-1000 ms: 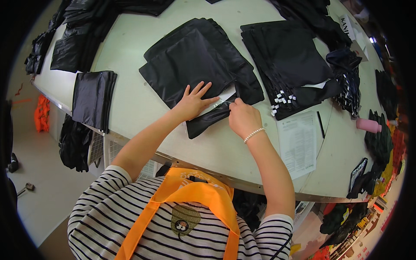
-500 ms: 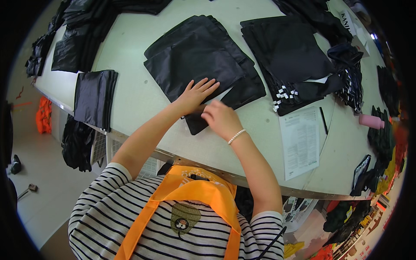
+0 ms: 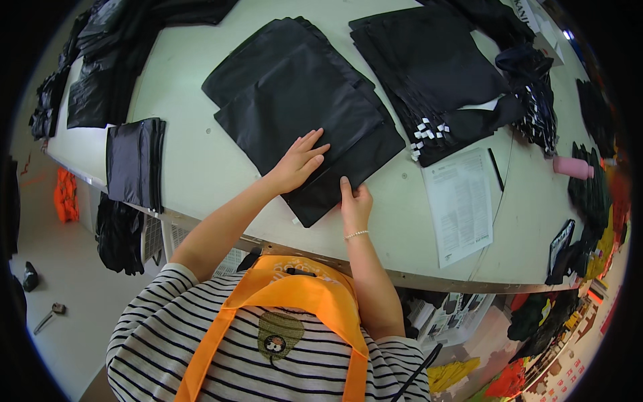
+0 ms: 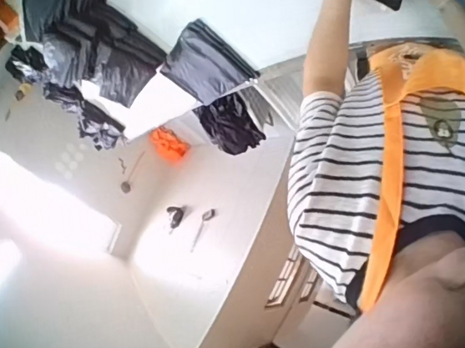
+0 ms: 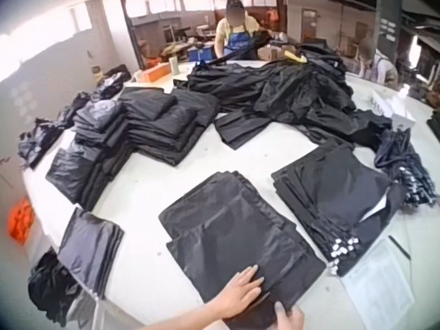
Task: The person folds black pants on a table, inserts a white paper insert into each folded pair, and stacks them. The person repeats this process for multiple pairs of pants.
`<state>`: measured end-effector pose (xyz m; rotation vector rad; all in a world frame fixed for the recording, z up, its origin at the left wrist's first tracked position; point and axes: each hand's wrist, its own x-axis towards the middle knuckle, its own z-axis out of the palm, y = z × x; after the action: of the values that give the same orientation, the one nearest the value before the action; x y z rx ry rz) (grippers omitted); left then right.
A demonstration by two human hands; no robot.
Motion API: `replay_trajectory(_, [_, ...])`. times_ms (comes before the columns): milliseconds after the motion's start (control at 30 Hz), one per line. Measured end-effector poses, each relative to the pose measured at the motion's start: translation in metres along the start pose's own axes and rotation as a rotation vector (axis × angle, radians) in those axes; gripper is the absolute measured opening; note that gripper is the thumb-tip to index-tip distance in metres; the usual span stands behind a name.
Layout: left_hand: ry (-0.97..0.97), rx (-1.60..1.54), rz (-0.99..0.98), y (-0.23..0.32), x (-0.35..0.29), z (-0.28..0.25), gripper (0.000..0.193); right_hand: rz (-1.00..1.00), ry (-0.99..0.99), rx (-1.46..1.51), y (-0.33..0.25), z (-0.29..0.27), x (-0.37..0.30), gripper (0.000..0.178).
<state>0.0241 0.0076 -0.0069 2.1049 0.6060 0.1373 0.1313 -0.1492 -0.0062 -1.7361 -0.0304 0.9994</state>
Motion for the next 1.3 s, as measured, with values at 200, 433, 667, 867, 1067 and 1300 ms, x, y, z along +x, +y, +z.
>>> replay_trajectory(200, [0.422, -0.063, 0.034, 0.013, -0.008, -0.015, 0.041, -0.684, 0.415, -0.419, -0.056, -0.043, 0.041, 0.019])
replay_trajectory(433, [0.411, 0.219, -0.034, -0.003, 0.012, -0.019, 0.053, -0.753, 0.704, -0.033, -0.186, -0.119, 0.154, 0.024])
replay_trajectory(667, [0.272, 0.530, -0.151, -0.019, 0.035, -0.003, 0.065, -0.607, 0.732, -0.107, -0.182, -0.195, 0.224, 0.031])
replay_trajectory(867, [0.245, 0.450, -0.155, -0.016, 0.030, -0.002, 0.062, -0.494, 0.809, -0.662, -0.058, -0.367, 0.134, 0.044])
replay_trajectory(1067, [0.196, 0.521, -0.162, -0.004, -0.007, 0.016, 0.056, 0.263, 0.740, -0.844, 0.061, -0.413, 0.031, 0.049])
replay_trajectory(1300, [0.287, 0.354, -0.028, 0.004, -0.023, 0.016, 0.045, 0.174, 0.619, -0.071, 0.077, -0.429, 0.024, 0.021])
